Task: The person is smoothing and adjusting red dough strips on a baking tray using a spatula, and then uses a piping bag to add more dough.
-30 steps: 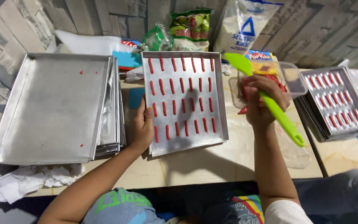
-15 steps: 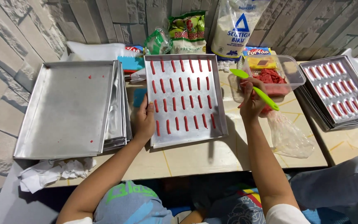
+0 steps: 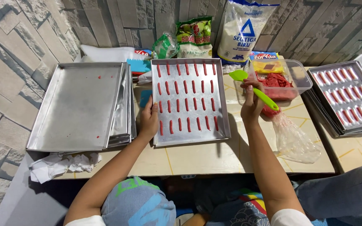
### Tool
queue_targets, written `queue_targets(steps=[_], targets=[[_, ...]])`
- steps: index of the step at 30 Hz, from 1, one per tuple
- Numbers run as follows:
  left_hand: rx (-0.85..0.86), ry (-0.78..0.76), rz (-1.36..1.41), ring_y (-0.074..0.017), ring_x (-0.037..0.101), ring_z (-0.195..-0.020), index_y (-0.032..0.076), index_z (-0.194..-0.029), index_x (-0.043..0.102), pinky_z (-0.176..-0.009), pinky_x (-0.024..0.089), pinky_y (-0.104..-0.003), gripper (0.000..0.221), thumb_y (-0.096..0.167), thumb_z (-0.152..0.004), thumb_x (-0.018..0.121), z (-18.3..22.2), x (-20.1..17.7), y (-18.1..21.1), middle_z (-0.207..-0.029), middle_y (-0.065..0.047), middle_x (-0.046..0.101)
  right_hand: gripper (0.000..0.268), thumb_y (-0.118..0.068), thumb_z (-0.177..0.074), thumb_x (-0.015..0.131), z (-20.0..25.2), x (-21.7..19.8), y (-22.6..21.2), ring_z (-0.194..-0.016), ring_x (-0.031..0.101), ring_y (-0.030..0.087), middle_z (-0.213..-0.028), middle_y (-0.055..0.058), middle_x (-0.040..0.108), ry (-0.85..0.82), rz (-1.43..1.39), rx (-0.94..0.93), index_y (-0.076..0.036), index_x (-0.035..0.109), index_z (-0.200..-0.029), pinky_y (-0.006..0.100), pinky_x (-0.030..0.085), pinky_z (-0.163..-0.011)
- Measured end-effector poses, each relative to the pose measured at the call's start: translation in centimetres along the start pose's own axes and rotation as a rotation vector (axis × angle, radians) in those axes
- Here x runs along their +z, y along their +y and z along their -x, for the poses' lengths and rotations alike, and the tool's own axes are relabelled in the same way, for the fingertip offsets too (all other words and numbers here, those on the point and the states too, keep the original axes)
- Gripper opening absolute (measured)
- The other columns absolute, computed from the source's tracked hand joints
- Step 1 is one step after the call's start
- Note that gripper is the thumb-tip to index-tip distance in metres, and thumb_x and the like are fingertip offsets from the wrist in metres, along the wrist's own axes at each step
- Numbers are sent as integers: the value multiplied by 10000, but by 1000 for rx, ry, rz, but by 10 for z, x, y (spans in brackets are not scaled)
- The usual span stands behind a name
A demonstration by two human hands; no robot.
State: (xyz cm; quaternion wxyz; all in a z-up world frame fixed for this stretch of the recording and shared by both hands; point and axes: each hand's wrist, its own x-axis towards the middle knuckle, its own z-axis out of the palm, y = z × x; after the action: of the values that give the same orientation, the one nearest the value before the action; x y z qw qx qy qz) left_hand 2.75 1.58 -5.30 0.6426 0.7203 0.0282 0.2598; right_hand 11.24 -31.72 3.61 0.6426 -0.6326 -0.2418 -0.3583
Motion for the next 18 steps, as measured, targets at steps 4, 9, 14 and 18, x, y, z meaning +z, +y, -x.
queue_targets(steps=[4, 9, 14, 18], targets=[[4, 1, -10, -303, 608, -1250, 77, -1530, 465, -1024, 498, -449, 500, 297, -1082, 489, -1, 1, 1, -1337, -221, 650, 213, -148, -1150, 490, 1, 4, -8, -966, 670, 237, -1106, 179, 645, 9, 35, -35, 5, 610, -1064, 407, 567, -957], [-28, 8, 6, -262, 603, -1250, 80, -1509, 500, -1033, 489, -430, 480, 274, -1070, 516, 2, 3, 22, -1351, -193, 652, 238, -100, -1136, 503, -6, 4, -24, -1026, 676, 292, -991, 177, 651, 88, 147, -138, 26, 649, -998, 425, 555, -967], [-89, -11, -52, -261, 621, -1242, 134, -1506, 518, -1019, 503, -405, 483, 311, -1057, 525, 3, -4, 26, -1336, -150, 667, 259, -126, -1139, 485, -32, -40, -5, -1037, 642, 311, -998, 174, 633, 261, 231, -234, -1, 647, -980, 383, 555, -943], [-138, 10, 58, -243, 598, -1248, 78, -1503, 505, -1051, 475, -420, 486, 280, -1062, 530, 5, -2, 30, -1371, -187, 636, 153, -74, -1134, 511, -41, -89, 23, -953, 654, 257, -1093, 188, 633, 347, 371, -249, 21, 617, -1078, 397, 567, -915]])
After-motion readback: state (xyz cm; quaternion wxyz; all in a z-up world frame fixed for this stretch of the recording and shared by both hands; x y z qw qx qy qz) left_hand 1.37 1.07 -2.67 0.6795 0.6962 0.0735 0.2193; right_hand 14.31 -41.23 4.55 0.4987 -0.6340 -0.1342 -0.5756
